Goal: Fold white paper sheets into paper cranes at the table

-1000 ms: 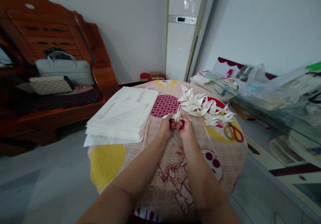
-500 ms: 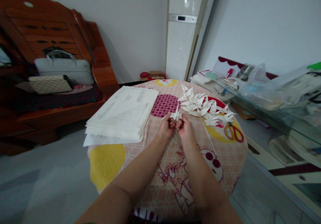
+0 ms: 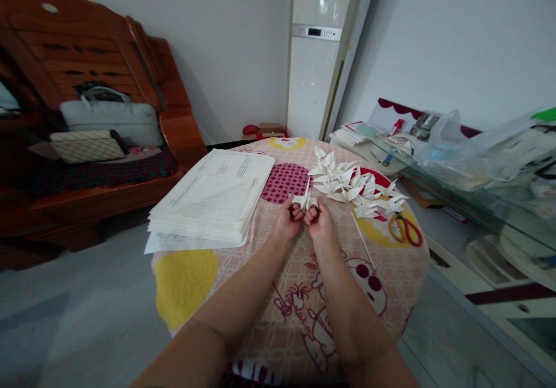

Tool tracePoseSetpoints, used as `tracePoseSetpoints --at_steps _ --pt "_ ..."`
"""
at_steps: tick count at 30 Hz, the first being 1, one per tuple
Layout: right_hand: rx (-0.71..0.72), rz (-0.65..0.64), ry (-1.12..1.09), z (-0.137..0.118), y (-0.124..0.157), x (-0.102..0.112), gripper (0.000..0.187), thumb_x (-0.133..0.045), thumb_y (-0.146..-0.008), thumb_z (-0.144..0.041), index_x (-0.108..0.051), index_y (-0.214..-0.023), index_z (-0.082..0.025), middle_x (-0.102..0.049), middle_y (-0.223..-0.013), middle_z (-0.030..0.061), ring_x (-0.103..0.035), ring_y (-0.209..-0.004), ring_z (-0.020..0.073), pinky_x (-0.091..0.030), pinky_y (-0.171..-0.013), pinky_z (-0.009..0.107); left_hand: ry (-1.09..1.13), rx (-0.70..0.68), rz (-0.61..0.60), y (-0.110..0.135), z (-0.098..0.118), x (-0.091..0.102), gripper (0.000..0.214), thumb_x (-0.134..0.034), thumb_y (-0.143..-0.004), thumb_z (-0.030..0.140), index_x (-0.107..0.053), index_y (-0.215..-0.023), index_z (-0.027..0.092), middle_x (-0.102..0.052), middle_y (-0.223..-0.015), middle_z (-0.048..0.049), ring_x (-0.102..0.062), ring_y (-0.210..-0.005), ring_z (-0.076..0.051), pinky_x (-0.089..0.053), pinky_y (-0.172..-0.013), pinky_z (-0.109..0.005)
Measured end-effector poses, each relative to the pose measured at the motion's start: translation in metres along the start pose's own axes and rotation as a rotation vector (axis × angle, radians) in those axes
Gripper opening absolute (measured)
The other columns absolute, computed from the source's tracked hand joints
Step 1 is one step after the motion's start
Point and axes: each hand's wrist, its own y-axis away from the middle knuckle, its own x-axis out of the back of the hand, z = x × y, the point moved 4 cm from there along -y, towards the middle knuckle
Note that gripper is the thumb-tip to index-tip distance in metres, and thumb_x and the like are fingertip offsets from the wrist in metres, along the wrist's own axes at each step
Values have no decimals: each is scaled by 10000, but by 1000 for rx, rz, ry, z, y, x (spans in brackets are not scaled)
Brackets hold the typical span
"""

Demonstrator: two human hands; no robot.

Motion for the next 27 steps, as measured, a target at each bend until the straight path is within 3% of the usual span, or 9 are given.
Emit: tracePoseSetpoints --at_steps 8,22,27 --pt "6 35 -72 -1 2 2 483 -414 -1022 -308 -335 -555 -213 -299 -397 -90 -237 -337 61 -199 -335 195 25 -25 -3 2 0 -2 458 -616 -946 348 -416 -583 154 -354 -482 71 -232 -353 -18 -212 -330 -141" --pt "84 19 -66 -4 -1 7 465 -471 -997 -353 -315 -580 -218 -287 -437 -91 -251 -375 69 -237 -375 202 81 -49 29 3 6 -1 456 -483 -1017 285 -423 -584 154 -364 -470 63 -261 -348 -24 -207 -327 -143" --pt "109 42 15 -6 0 9 490 -489 -984 -390 -279 -574 -222 -264 -423 -90 -244 -370 75 -240 -380 217 74 -57 16 2 7 0 461 -582 -969 305 -407 -569 159 -362 -475 67 -268 -354 -24 -212 -329 -144"
